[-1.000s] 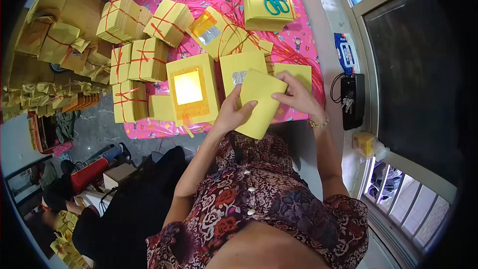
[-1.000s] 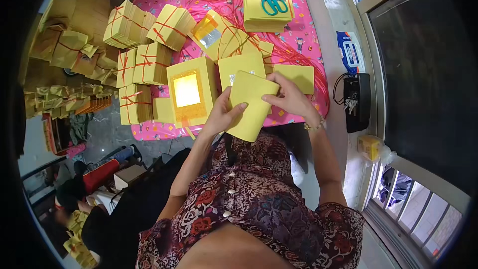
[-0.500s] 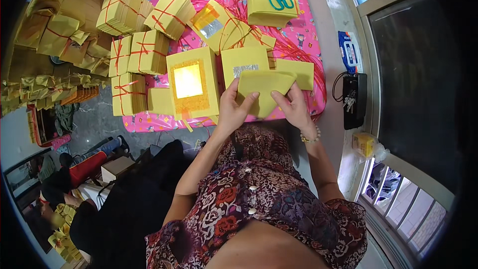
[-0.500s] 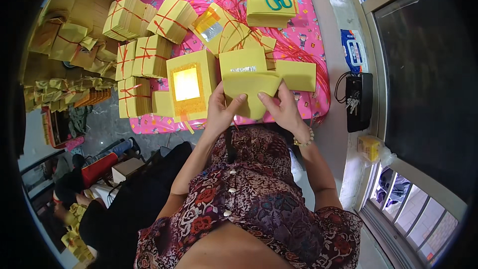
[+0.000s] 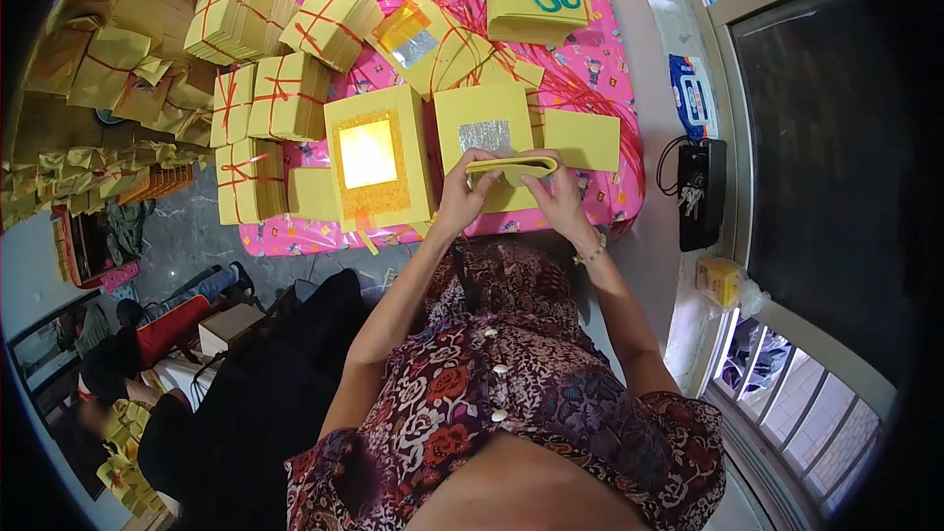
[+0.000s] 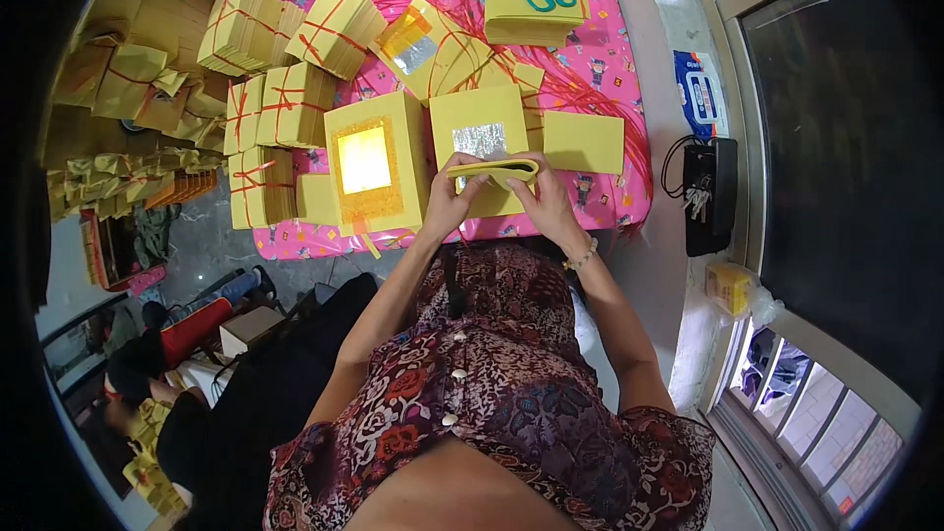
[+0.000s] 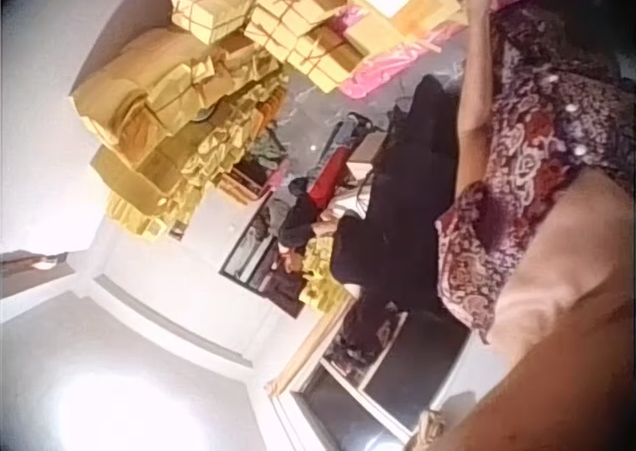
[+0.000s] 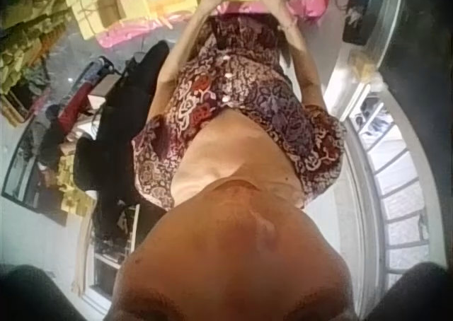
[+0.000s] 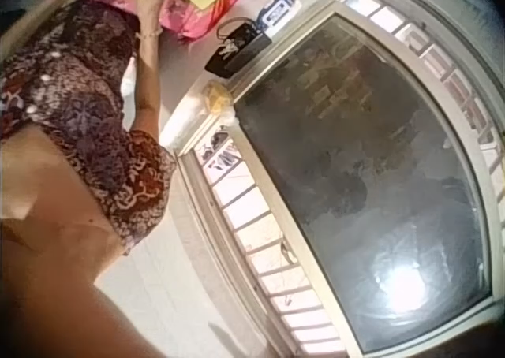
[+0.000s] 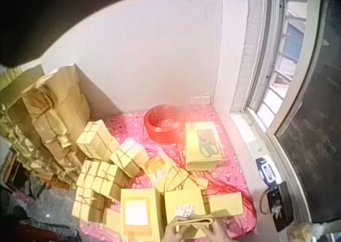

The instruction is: Folding and stacking sheets of yellow joss paper.

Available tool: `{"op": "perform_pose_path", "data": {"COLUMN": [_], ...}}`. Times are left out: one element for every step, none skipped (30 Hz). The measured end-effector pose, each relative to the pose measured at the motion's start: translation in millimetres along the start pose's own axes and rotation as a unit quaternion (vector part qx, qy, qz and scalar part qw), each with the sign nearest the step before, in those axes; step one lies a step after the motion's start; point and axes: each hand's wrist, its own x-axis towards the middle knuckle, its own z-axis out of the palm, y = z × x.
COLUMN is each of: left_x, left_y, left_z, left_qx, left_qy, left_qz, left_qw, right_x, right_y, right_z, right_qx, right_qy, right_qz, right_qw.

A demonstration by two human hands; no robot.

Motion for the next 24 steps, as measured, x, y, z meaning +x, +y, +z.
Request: {"op": "perform_pose_path", "data": {"left_x": [1, 1, 2, 2, 3, 4, 5, 6, 7, 8, 9, 10, 10, 10, 10, 10, 10, 10, 10, 10, 11, 10, 10, 9], "left_y": [-2, -3, -6, -8, -10, -10, -10, -10, -10, -11, -11, -11, -12, -12, -13, -15, -16, -12, -7, -2, 6, 15, 22, 29], "left_z": [0, 1, 1, 1, 1, 1, 2, 3, 4, 6, 6, 6, 6, 5, 3, 1, 0, 1, 1, 1, 1, 0, -1, -2], "left_qx": [0.002, 0.002, -0.007, -0.016, -0.016, -0.005, 0.005, 0.005, 0.005, 0.004, 0.004, -0.013, -0.029, -0.029, -0.019, -0.009, -0.008, -0.001, 0.006, 0.006, -0.014, -0.035, -0.035, -0.038], "left_qy": [-0.003, -0.003, -0.004, -0.005, -0.005, -0.002, 0.0, -0.001, 0.011, 0.023, 0.021, 0.023, 0.024, 0.023, 0.015, 0.006, 0.008, 0.006, 0.005, 0.005, -0.005, -0.016, -0.016, -0.038], "left_qz": [0.004, 0.004, -0.002, -0.007, -0.007, 0.001, 0.009, 0.01, 0.017, 0.025, 0.026, 0.014, 0.003, 0.004, 0.0, -0.003, -0.002, -0.001, 0.001, 0.001, -0.027, -0.055, -0.056, -0.056], "left_qw": [1.0, 1.0, 1.0, 1.0, 1.0, 1.0, 1.0, 1.0, 1.0, 0.999, 0.999, 1.0, 0.999, 0.999, 1.0, 1.0, 1.0, 1.0, 1.0, 1.0, 1.0, 0.998, 0.998, 0.997], "right_x": [1, 0, 1, 2, 3, 3, 4, 6, 8, 9, 11, 14, 15, 14, 16, 18, 19, 19, 20, 21, 23, 25, 25, 26], "right_y": [2, 3, 3, 3, 5, 8, 11, 13, 15, 17, 20, 21, 21, 21, 16, 11, 8, 6, 4, 1, -5, -8, -8, -8], "right_z": [-1, -1, 0, 0, 0, 0, 0, 0, -1, -2, -3, -2, -2, -4, -5, -7, -8, -10, -13, -16, -21, -25, -27, -30], "right_qx": [-0.007, -0.007, -0.012, -0.017, -0.017, -0.007, 0.002, 0.001, -0.012, -0.025, -0.026, -0.008, 0.009, 0.009, 0.02, 0.03, 0.03, 0.046, 0.061, 0.061, 0.094, 0.126, 0.126, 0.168], "right_qy": [0.0, 0.0, 0.004, 0.007, 0.007, 0.006, 0.006, 0.007, 0.003, -0.002, -0.001, -0.003, -0.006, -0.005, -0.011, -0.017, -0.018, -0.001, 0.015, 0.015, 0.011, 0.008, 0.009, -0.007], "right_qz": [0.0, 0.001, 0.004, 0.007, 0.006, 0.014, 0.021, 0.021, 0.025, 0.028, 0.028, 0.034, 0.04, 0.038, 0.049, 0.06, 0.058, 0.032, 0.005, 0.005, 0.042, 0.078, 0.079, 0.098], "right_qw": [1.0, 1.0, 1.0, 1.0, 1.0, 1.0, 1.0, 1.0, 1.0, 0.999, 0.999, 0.999, 0.999, 0.999, 0.999, 0.998, 0.998, 0.998, 0.998, 0.998, 0.995, 0.989, 0.989, 0.981]}}
